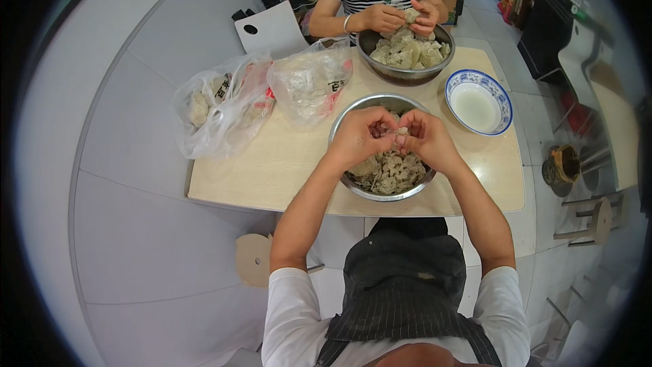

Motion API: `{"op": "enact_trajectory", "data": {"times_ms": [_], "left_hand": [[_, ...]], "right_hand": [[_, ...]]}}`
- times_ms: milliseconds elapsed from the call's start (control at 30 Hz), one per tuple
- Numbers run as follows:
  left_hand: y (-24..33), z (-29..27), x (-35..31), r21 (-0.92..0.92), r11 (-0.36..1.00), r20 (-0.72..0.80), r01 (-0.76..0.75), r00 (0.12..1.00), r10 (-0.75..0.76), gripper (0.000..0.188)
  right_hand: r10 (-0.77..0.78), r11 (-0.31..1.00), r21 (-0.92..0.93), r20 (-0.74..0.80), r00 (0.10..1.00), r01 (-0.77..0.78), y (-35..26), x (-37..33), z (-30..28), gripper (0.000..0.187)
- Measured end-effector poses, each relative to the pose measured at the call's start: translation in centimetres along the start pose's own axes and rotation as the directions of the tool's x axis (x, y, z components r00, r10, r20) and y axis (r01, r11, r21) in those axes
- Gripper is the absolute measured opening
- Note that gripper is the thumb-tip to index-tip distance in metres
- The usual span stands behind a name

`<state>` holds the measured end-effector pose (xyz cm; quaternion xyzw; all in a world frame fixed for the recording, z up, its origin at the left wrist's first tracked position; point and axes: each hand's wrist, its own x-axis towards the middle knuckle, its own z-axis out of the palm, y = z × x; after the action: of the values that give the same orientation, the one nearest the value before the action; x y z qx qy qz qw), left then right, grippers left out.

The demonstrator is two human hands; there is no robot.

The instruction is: The person peels and separates prepared dumplings from a large metal bowl, placing them into a smaller bowl by hand.

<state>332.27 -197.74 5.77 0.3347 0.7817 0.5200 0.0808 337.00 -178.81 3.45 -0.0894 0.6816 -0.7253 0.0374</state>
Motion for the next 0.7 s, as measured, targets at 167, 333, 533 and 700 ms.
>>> {"op": "enact_trajectory", "data": {"times_ms": [167, 333, 533, 700], "left_hand": [[-1.3, -0.9, 0.9, 0.281, 0.959, -0.247, 0.036, 0.968, 0.036, 0.016], [-1.6, 0.0, 0.6, -0.265, 0.958, -0.054, 0.111, 0.99, -0.13, 0.017], [-0.6, 0.4, 0.6, -0.257, 0.943, 0.073, 0.213, 0.977, -0.201, 0.013], [-1.2, 0.6, 0.0, -0.123, 0.98, -0.007, 0.156, 0.987, -0.158, 0.012]], "right_hand": [[-0.032, 0.998, 0.058, 0.02, 0.999, 0.031, 0.2, -0.7, -1.4, 0.017], [0.021, 1.0, -0.014, -0.031, 0.999, -0.021, -0.5, 0.3, -0.4, 0.022], [0.038, 0.999, -0.001, 0.009, 0.999, -0.038, 1.0, 0.7, -0.8, 0.018], [0.008, 0.96, -0.28, -0.047, 0.999, -0.021, -0.4, 0.9, -0.7, 0.008]]}}
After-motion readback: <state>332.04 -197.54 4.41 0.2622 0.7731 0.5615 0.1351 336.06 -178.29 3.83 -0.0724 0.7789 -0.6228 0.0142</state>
